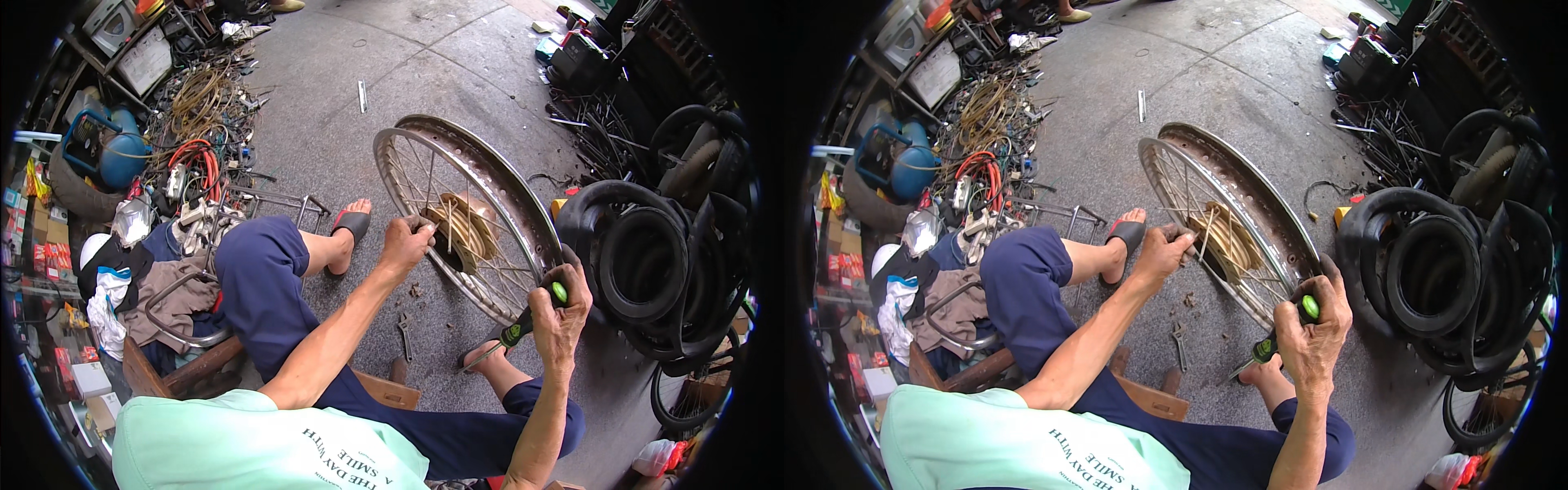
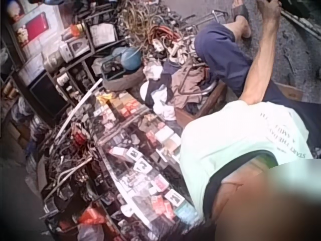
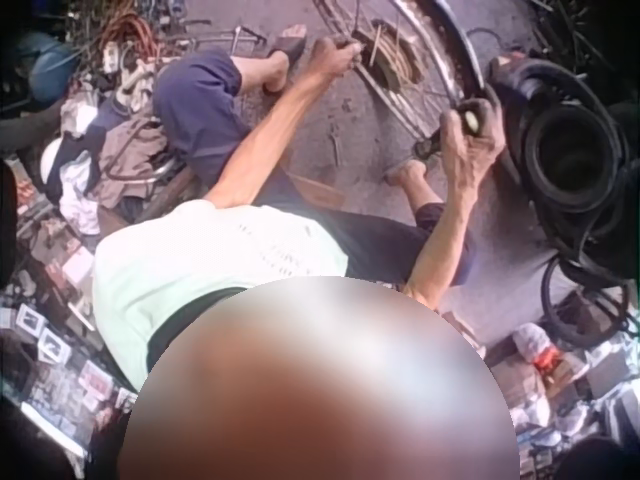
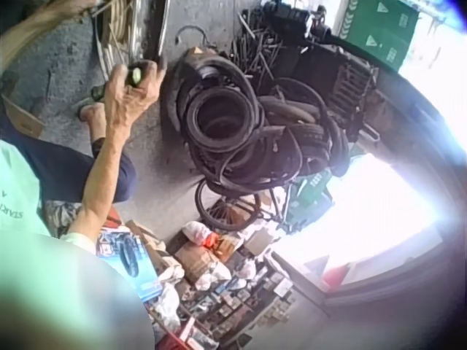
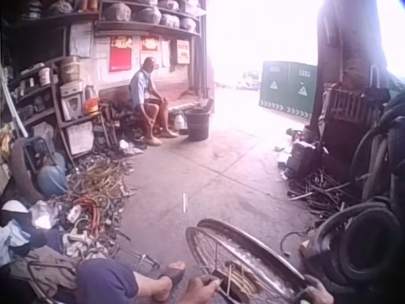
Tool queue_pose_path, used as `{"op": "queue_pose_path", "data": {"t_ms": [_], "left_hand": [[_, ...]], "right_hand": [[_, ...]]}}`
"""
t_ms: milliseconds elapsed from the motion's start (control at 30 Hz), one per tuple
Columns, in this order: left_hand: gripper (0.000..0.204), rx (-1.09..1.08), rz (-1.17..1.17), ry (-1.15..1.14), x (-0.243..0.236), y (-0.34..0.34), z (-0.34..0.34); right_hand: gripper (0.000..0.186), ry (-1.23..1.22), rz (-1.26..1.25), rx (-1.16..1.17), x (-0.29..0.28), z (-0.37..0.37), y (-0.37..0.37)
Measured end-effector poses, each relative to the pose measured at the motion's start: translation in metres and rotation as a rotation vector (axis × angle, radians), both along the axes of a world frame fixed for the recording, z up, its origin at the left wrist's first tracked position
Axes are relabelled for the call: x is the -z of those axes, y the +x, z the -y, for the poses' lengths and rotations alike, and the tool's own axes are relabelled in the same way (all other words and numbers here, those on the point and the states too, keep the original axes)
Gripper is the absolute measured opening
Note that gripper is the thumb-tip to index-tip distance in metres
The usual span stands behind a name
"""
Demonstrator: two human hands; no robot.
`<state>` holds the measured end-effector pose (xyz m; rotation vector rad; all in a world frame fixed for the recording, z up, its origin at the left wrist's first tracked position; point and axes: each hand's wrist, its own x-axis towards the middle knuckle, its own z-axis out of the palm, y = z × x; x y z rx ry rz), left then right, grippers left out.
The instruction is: The person uses a screwdriver to tighten or adjust the spokes of a bicycle wheel rim while seated on the ground. They rotate the wheel and work on different sections of the rim throughout the clip.
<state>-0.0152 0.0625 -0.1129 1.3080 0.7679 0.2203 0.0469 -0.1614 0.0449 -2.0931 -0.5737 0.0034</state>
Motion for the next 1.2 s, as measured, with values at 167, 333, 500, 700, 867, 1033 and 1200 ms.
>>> {"op": "queue_pose_path", "data": {"t_ms": [167,333,500,700,867,1033,1200], "left_hand": [[0.025,-0.112,0.088,0.522,0.024,0.003,0.001],[0.046,-0.001,-0.021,0.286,-0.02,-0.007,0.002],[0.031,0.168,0.051,-0.36,-0.058,-0.012,0.009],[0.021,0.073,-0.004,-0.468,-0.067,-0.003,-0.011],[0.021,0.025,0.039,-0.555,-0.066,0.012,-0.029],[0.019,-0.018,0.036,-0.477,-0.078,0.026,-0.028],[0.023,0.069,0.133,-0.303,-0.086,0.034,-0.036]], "right_hand": [[0.015,0.008,0.029,-0.01,-0.001,-0.003,-0.001],[0.014,-0.03,0.063,-0.011,0.002,0.002,0.001],[0.015,0.0,0.034,-0.009,0.0,-0.001,-0.001],[0.015,-0.021,0.057,-0.021,0.001,0.002,0.001],[0.016,-0.016,0.084,-0.03,0.004,0.002,0.002],[0.016,-0.012,0.098,-0.037,0.005,0.003,0.003],[0.017,-0.021,0.077,-0.031,0.002,0.001,0.001]]}}
